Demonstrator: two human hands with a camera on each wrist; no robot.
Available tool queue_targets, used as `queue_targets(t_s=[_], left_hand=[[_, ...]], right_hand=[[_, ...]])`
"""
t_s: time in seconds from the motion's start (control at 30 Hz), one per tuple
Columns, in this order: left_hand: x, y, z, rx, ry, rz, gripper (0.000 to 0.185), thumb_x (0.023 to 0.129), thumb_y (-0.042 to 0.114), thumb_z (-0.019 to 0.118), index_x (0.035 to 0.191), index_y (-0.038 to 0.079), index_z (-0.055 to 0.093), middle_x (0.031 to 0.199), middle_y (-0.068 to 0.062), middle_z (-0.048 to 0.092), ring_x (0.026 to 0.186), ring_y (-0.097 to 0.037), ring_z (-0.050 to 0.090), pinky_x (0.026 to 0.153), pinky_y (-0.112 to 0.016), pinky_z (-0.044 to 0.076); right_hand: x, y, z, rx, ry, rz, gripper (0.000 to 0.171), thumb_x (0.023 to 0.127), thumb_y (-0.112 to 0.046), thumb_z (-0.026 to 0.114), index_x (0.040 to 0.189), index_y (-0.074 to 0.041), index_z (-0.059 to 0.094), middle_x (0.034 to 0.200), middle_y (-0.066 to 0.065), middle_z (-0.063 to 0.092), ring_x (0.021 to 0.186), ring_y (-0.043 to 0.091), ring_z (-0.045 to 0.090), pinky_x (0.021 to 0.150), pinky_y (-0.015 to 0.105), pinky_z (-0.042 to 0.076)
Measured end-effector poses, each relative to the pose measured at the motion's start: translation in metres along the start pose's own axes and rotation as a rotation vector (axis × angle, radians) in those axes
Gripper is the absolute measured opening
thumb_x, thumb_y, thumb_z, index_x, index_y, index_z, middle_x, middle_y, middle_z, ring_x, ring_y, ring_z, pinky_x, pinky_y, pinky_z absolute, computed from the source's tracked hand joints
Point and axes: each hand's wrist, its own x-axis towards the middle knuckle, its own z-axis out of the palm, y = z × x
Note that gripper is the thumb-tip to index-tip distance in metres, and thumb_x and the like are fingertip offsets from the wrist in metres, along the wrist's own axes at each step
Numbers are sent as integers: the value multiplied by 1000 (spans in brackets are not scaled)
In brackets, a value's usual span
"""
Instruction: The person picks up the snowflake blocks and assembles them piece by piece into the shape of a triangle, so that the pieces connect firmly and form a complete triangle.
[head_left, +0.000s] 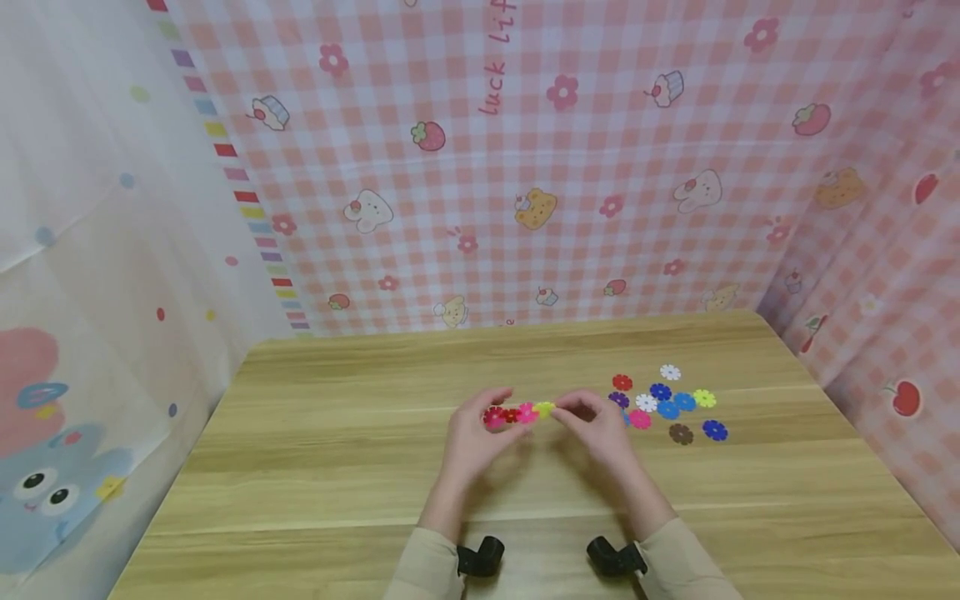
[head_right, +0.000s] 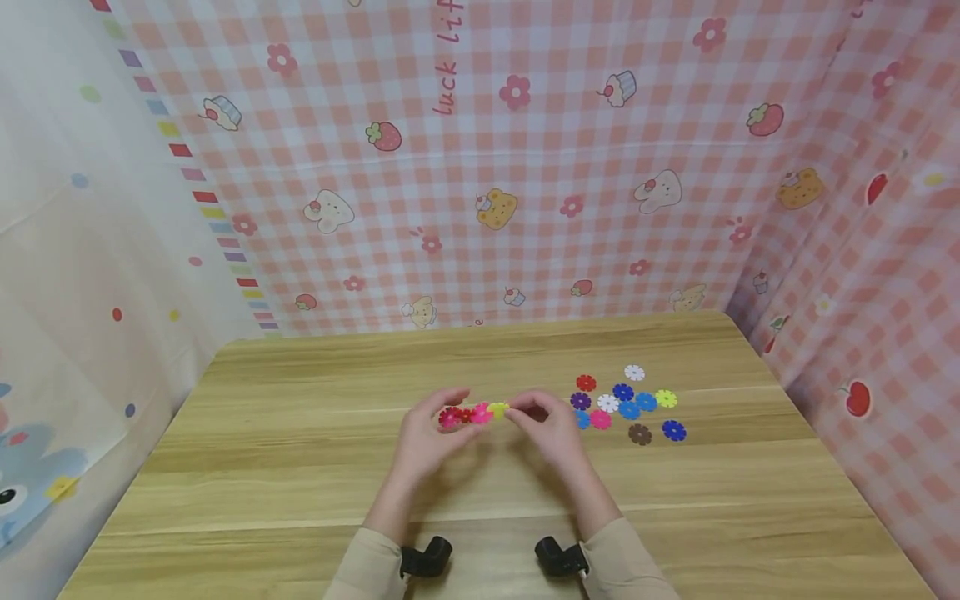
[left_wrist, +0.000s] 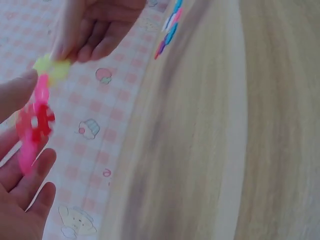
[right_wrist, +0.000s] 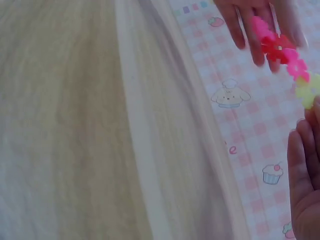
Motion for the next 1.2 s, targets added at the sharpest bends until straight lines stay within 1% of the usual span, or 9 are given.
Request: queue_targets(t_s=[0.13,0.2,0.3,0.47,0.63,0.77,0.87,1.03,1.2], left_hand=[[0,0,-4,-59,62,-80,66,73,19,89,132,8,61,121,-8,67,117,-28,58,106,-51,40],[0,-2,-2,-99,70,-99,60,74,18,89,127,8,63,116,-10,68,115,-28,59,104,-52,41],[0,-4,4,-200,71,-77,47,75,13,87,116,3,66,110,-14,69,108,-30,63,100,-54,45],[2,-2,13,-367,109,-59,42,77,4,83,115,0,66,105,-13,71,98,-28,66,91,-44,53],[3,2,17,-434,183,-98,36,76,-4,81,109,-3,66,98,-13,70,88,-20,66,81,-30,57],[2,1,17,-466,200,-98,34,75,-9,79,106,-8,65,94,-15,69,85,-16,66,78,-27,57],[1,1,15,-479,195,-105,34,75,-11,78,106,-8,65,94,-14,69,84,-15,65,78,-27,56],[-1,-2,11,-476,194,-117,34,75,-12,77,106,-9,65,93,-14,69,83,-15,65,77,-26,56],[-1,-6,8,-482,192,-132,34,75,-13,77,107,-10,64,92,-14,69,82,-14,64,76,-25,56]], right_hand=[[1,-1,-3,80,28,58,16,90,-12,74,100,0,69,96,9,70,88,17,65,83,26,53],[1,-3,-3,120,23,75,20,90,-14,74,102,1,68,96,10,70,88,16,66,84,26,53],[1,-7,2,169,-1,79,22,90,-14,74,102,3,67,96,11,71,87,15,67,84,27,54],[0,-12,14,187,-36,54,18,90,-11,73,99,4,68,91,11,71,83,15,68,80,28,56],[-1,-12,19,179,-41,66,16,89,-11,75,97,2,70,90,9,71,83,17,67,79,29,56],[-1,-8,14,116,-55,58,19,88,-15,76,99,-1,72,94,8,72,88,19,66,82,30,54],[3,0,1,19,-49,40,20,89,-16,75,103,-3,73,98,8,72,91,19,65,82,29,53],[13,18,-37,-208,-29,27,22,91,-13,72,110,-2,72,103,10,71,92,21,64,79,27,52],[16,30,-80,-289,-23,42,28,93,-13,71,116,2,68,108,17,69,97,27,63,78,26,51]])
